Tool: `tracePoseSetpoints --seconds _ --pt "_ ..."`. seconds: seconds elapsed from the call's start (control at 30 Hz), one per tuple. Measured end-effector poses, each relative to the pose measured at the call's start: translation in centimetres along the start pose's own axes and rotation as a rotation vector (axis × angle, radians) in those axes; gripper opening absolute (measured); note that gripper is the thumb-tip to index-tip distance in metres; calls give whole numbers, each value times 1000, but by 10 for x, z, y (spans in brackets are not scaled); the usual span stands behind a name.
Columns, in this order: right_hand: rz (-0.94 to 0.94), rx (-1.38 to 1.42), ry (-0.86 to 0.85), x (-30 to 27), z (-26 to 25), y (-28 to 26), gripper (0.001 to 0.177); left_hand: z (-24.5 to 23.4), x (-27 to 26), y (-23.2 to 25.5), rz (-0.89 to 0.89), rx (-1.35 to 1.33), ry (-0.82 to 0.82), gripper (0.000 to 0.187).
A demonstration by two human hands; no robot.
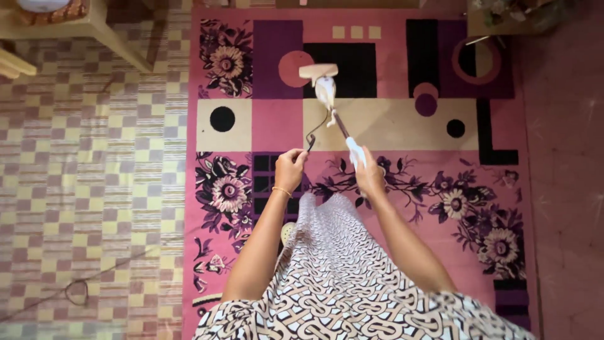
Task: The person vacuums a patterned rug by pushing a vacuum cleaner back and forth while managing the power cord by hand.
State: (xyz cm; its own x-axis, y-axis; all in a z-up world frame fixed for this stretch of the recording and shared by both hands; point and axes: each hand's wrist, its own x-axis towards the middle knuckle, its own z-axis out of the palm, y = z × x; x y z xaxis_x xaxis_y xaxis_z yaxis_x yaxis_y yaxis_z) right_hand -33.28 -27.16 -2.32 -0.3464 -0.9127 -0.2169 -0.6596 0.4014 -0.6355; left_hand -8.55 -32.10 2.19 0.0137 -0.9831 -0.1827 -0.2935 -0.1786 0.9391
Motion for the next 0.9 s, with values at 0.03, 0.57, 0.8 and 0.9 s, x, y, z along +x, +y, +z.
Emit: tracePoseSetpoints --seconds 0.03,0.57,0.8,0.9 --pt "-7 -12 6 -16 -4 -1 50 0 -1 1 -11 -5 -13 22" --pt "418 217 -82 -225 -35 -100 53 -49 -15 0 35 -94 -152 22" --pt "95 164 99 -172 18 -77 47 -52 0 -10 49 -91 -182 22" --pt "94 31 99 -132 31 -64 48 -50 8 -21 54 -143 -184 25"
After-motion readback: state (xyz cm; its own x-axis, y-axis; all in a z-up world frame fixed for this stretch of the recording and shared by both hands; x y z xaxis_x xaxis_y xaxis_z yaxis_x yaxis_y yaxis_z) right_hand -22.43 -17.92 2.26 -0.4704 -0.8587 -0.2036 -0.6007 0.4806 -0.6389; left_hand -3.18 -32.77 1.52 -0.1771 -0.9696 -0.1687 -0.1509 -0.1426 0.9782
